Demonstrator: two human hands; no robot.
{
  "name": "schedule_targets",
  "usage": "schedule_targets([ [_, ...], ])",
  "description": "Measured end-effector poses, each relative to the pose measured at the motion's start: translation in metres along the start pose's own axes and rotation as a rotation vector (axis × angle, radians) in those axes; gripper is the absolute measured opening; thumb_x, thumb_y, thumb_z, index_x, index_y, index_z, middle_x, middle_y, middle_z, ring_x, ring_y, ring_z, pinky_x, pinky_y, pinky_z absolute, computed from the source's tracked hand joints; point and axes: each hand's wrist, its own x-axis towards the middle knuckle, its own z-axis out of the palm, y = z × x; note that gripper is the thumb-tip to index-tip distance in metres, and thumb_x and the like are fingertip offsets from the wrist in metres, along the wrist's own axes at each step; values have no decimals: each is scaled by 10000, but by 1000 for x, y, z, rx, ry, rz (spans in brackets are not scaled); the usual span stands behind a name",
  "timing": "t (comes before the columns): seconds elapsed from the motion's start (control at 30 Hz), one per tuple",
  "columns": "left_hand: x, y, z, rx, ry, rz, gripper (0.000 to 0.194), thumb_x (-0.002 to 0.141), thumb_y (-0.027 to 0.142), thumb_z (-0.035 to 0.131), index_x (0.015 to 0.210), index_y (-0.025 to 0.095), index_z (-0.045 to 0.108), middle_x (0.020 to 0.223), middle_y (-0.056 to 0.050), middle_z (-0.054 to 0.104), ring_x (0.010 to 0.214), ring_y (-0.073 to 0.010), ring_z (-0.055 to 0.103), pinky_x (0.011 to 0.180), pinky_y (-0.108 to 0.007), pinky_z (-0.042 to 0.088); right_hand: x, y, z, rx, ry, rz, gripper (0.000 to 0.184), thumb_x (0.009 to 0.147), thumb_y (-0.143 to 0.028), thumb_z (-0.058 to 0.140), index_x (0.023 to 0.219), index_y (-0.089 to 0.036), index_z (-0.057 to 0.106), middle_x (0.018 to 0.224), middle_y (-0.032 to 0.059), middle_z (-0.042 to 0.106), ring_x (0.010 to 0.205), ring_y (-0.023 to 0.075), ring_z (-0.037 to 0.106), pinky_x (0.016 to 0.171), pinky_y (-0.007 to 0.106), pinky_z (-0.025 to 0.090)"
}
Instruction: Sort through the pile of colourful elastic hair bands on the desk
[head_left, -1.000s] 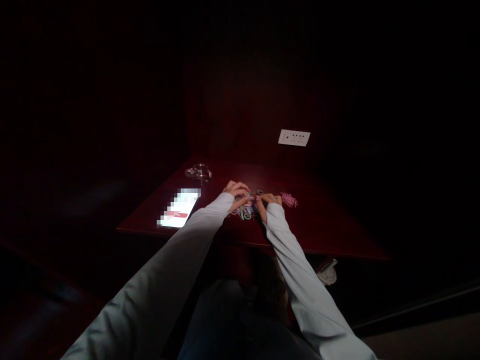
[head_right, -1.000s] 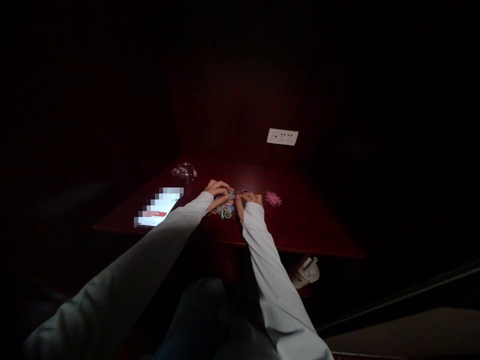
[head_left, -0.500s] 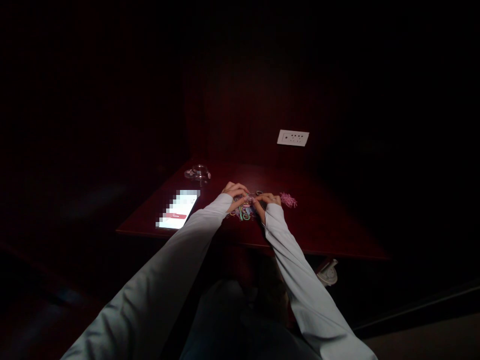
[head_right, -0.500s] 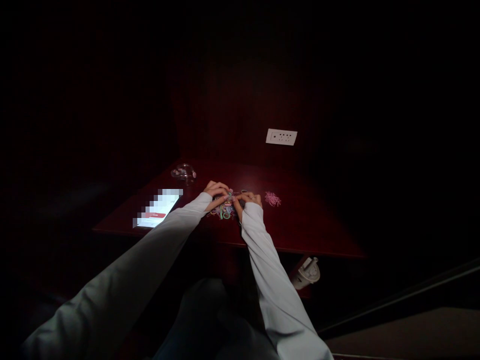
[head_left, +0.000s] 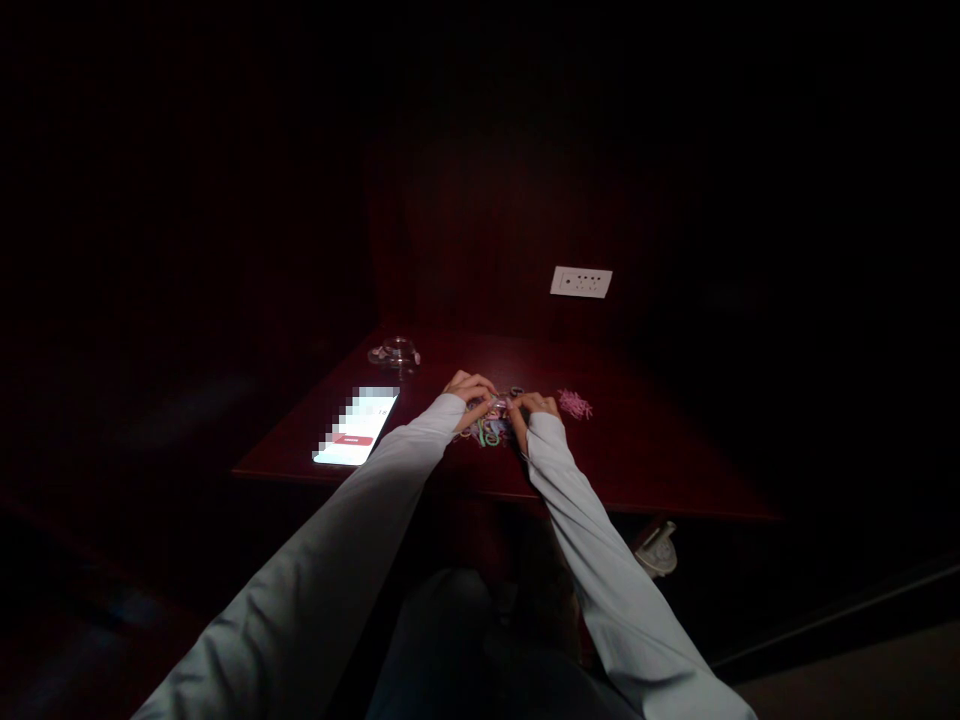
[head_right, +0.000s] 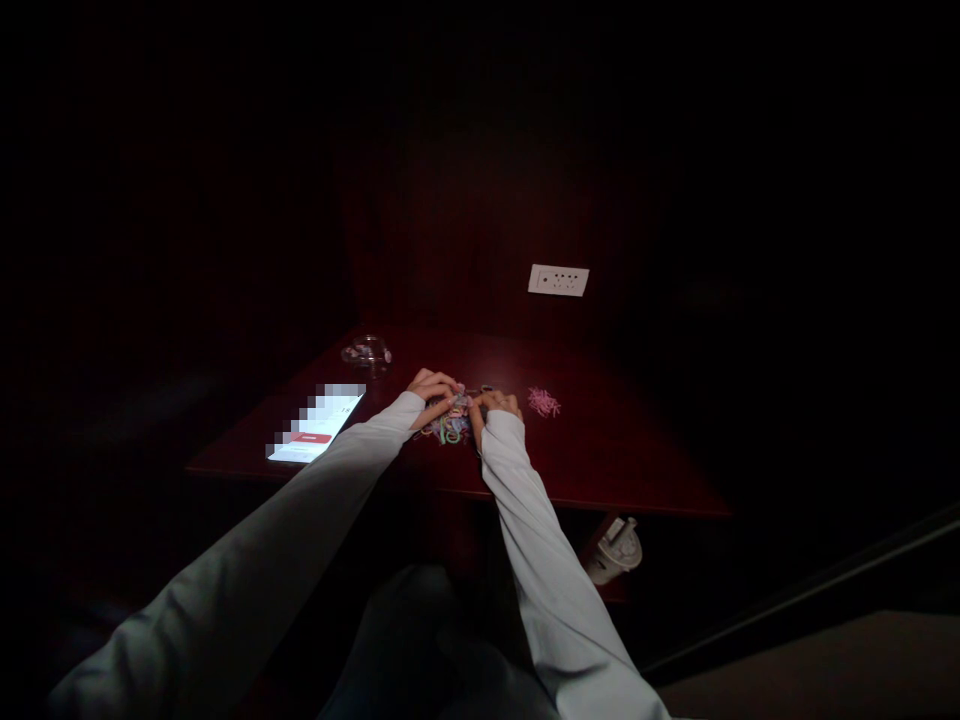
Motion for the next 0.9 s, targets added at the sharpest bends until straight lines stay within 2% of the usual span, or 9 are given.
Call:
schedule_targets([
  [0.27, -4, 11, -1, 25, 45, 0, 196, 981, 313, 607, 846, 236, 726, 1157, -43, 750, 1082, -231, 575, 1032, -425, 488, -1, -1, 3, 28, 47, 5, 403, 1049, -466, 449, 862, -246, 731, 995, 82, 741, 963, 251, 586, 847, 361, 429],
  [0.4, -3, 5, 0, 34, 56, 0, 194, 981, 295, 598, 845, 224, 716, 1136, -43, 752, 1061, -222, 575, 1022, -415, 487, 2, 8, 1, 46, 108, 62, 426, 1045, -487, 426, 862, -235, 716, 987, 90, 743, 959, 253, 595, 863, 365, 424],
  [0.53, -1, -5, 2, 53, 42, -17, 155, 958, 296, 621, 864, 229, 724, 1115, -43, 755, 1050, -225, 569, 1016, -422, 481, 7, 31, -16, 48, 208, 233, 480, 1042, -506, 388, 819, -216, 700, 929, 110, 736, 904, 250, 590, 868, 376, 413],
  [0.63, -3, -6, 2, 54, 2, 3, 125, 938, 300, 645, 877, 238, 736, 1112, -41, 758, 1064, -228, 562, 1020, -417, 473, 8, 47, -32, -56, 295, 338, 485, 1038, -517, 387, 868, -217, 727, 967, 123, 732, 938, 272, 568, 835, 385, 387],
  [0.73, -5, -3, 1, 49, 9, -5, 128, 938, 308, 645, 887, 245, 743, 1119, -40, 761, 1070, -230, 558, 1013, -412, 471, 10, 63, -47, -218, 304, 271, 460, 1035, -503, 412, 903, -225, 753, 1013, 131, 726, 992, 292, 543, 862, 413, 361],
  [0.9, -5, -1, 0, 48, 16, 2, 121, 935, 307, 648, 891, 251, 746, 1127, -37, 758, 1072, -235, 552, 1016, -418, 462, 18, 92, -69, -440, 202, 229, 476, 1045, -484, 404, 941, -213, 781, 1061, 148, 702, 1038, 308, 516, 886, 437, 353],
])
